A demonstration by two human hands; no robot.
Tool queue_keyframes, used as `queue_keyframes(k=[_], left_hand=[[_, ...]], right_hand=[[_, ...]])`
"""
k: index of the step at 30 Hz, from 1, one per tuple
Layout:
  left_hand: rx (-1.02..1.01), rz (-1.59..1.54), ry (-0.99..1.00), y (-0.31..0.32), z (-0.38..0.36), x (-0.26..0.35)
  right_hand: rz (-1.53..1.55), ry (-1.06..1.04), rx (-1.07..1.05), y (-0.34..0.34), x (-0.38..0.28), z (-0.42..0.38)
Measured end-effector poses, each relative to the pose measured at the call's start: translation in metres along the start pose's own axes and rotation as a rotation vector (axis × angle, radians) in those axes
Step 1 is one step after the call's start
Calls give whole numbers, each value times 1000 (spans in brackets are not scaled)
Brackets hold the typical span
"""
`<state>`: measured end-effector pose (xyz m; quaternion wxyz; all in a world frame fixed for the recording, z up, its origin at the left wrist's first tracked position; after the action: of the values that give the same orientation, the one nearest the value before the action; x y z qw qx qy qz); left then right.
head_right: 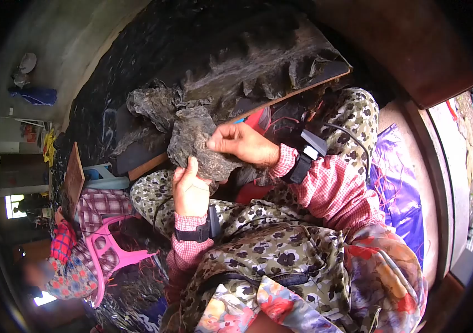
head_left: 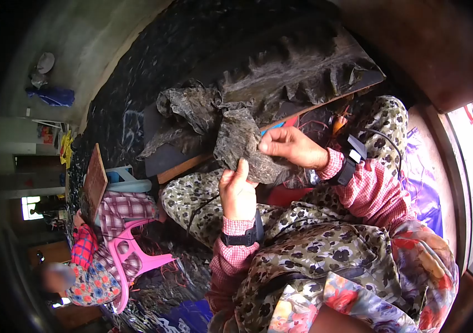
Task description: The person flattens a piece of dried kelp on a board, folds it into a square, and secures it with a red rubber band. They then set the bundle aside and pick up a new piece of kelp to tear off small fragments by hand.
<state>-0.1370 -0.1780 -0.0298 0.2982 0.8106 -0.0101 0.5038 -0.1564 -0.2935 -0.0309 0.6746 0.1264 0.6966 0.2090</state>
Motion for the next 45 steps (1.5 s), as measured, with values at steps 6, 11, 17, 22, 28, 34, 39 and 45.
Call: queue_keyframes(k=[6,11,17,22,28,34,39,45], left_hand=[[108,54,61,-4,-4,9],[117,93,103,-6,-2,7],[-11,476,-32,17,-10,-28],[16,454,11,4,-5,-18],[206,319,177,-8,-3,12],[296,255,221,-7,-4,33],[298,171,198,-15,-6,30],[27,347,-62,2,0,-15]], right_hand=[[-93,-232,334,-27,-14,-3],[-629,-276,526,-29,-37,-14],[-240,-313,604,-43,-20,-11],[-552,-323,677,-46,-43,-17],[-274,26,294,-40,-10,-3],[-272,-25,85,-4,6,0],[37,-36,218,-17,-1,0],[-118,-202,370,-28,-9,-4]])
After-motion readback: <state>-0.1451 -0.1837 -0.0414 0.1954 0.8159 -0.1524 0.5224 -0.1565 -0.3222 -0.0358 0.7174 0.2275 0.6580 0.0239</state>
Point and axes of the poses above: each hand's wrist, its own z-axis towards the middle knuckle, its own y-axis out of the palm, x = y × z, the point moved 10 cm from there along z, towards the middle knuckle, and after that the axes turned 3 degrees about z, right-handed, at the moved point
